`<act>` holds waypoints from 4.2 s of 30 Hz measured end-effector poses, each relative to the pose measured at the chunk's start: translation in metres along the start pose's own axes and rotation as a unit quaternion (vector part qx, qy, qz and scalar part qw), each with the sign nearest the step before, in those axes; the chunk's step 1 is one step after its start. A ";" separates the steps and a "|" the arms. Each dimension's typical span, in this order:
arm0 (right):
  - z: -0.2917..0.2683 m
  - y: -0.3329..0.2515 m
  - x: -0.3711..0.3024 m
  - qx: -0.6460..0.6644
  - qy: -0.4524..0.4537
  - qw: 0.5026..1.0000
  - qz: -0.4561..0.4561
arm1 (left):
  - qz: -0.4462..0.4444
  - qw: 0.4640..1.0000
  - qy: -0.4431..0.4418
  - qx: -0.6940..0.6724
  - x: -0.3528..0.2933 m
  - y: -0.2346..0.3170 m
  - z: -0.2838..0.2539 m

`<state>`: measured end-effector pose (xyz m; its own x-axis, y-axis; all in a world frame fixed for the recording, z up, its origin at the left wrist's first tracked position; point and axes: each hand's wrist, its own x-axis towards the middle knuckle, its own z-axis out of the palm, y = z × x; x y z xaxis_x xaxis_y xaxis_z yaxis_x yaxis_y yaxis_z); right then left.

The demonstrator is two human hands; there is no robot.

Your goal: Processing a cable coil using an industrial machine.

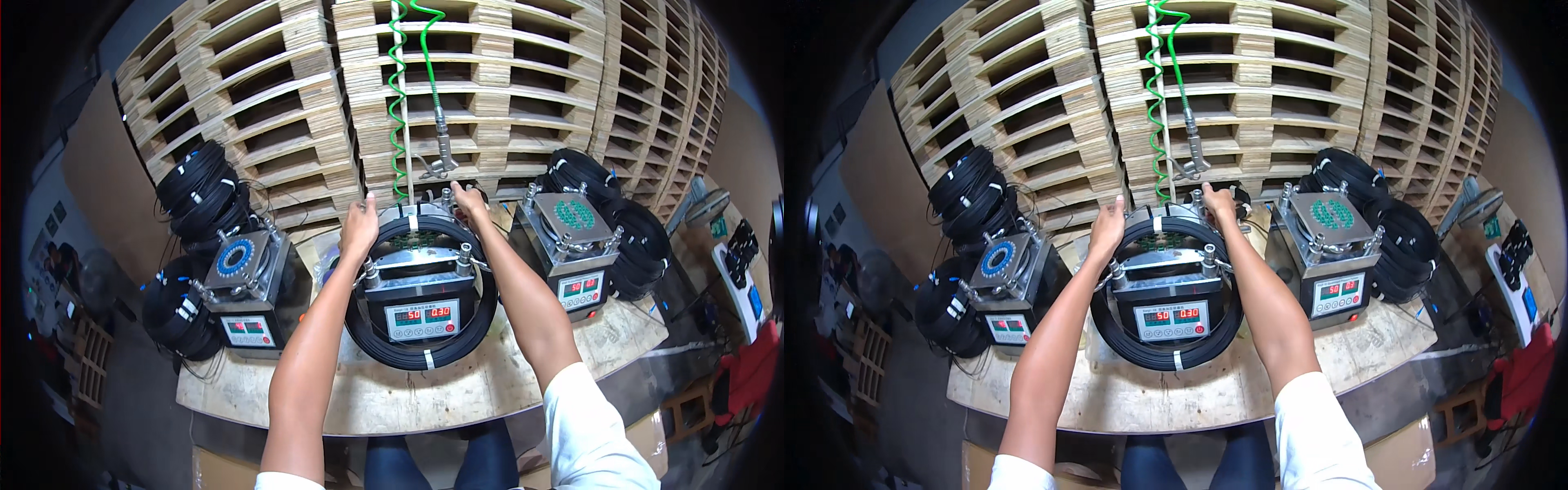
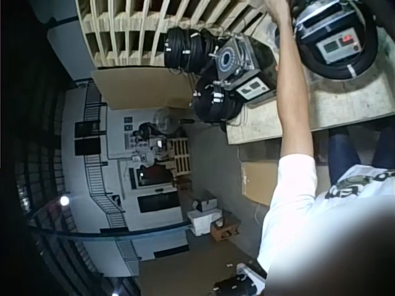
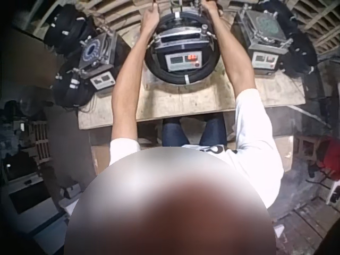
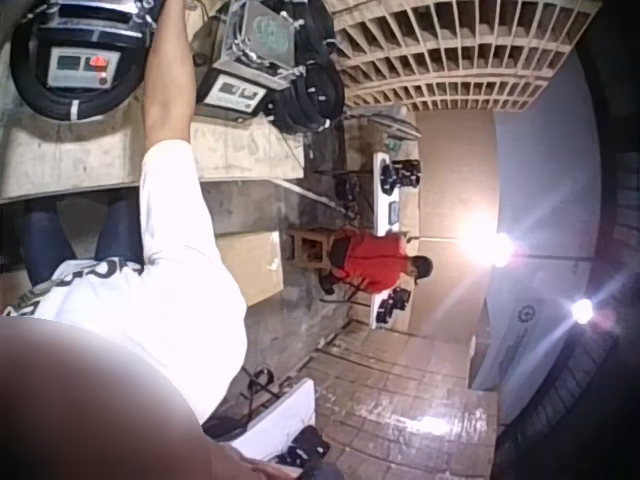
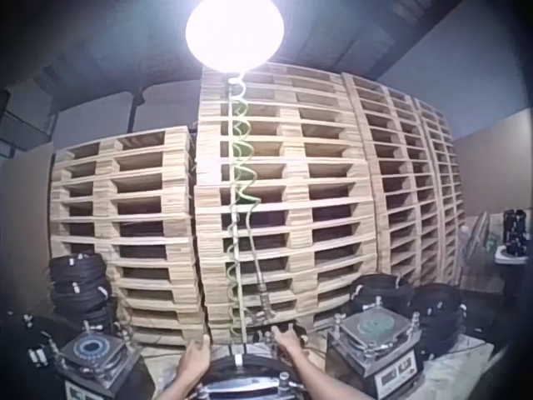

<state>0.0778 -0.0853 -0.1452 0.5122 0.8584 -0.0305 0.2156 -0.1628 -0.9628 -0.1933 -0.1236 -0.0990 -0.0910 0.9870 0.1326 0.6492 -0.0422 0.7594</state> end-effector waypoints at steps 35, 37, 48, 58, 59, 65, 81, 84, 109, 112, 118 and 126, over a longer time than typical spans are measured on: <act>0.004 -0.029 -0.015 -0.242 0.030 0.952 -0.184 | 0.059 0.997 0.038 -0.030 -0.013 0.013 0.001; 0.014 -0.019 -0.001 -0.205 0.037 0.952 -0.225 | 0.058 0.997 0.030 -0.042 -0.013 0.016 0.003; 0.003 -0.011 0.016 -0.137 -0.149 0.945 -0.256 | 0.062 0.996 0.057 -0.042 -0.005 0.012 0.012; -0.037 -0.011 -0.093 -0.105 0.003 0.943 -0.316 | -0.044 0.962 -0.090 -0.252 0.072 -0.031 0.023; -0.037 -0.021 -0.106 -0.124 0.009 0.950 -0.285 | -0.084 0.948 -0.124 -0.281 0.083 -0.039 0.025; -0.037 -0.028 -0.114 -0.143 0.010 0.956 -0.256 | -0.198 0.788 -0.205 -0.546 0.106 -0.067 0.048; -0.042 -0.018 -0.096 -0.122 0.008 0.956 -0.266 | -0.152 0.831 -0.011 -0.535 0.094 -0.035 0.058; -0.041 -0.017 -0.093 -0.099 0.009 0.961 -0.257 | -0.101 0.846 -0.001 -0.524 0.098 -0.040 0.057; -0.041 -0.015 -0.095 -0.088 0.043 0.960 -0.262 | 0.301 0.953 0.034 -0.032 -0.124 -0.045 -0.091; -0.048 -0.014 -0.089 -0.093 0.048 0.955 -0.279 | 0.463 0.885 0.035 0.027 -0.132 -0.070 -0.076; -0.044 -0.024 -0.104 -0.086 0.072 0.952 -0.285 | 0.265 0.953 -0.030 0.146 -0.148 -0.055 -0.076; -0.052 -0.018 -0.104 -0.100 0.069 0.954 -0.272 | 0.239 0.971 0.028 -0.013 -0.175 -0.032 -0.042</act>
<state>0.0639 -0.1965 -0.1113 0.3811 0.7716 0.5093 0.6288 0.1876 -0.7546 -0.2300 -0.3012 -0.1195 0.1737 0.8440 0.5075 0.6082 -0.4972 0.6187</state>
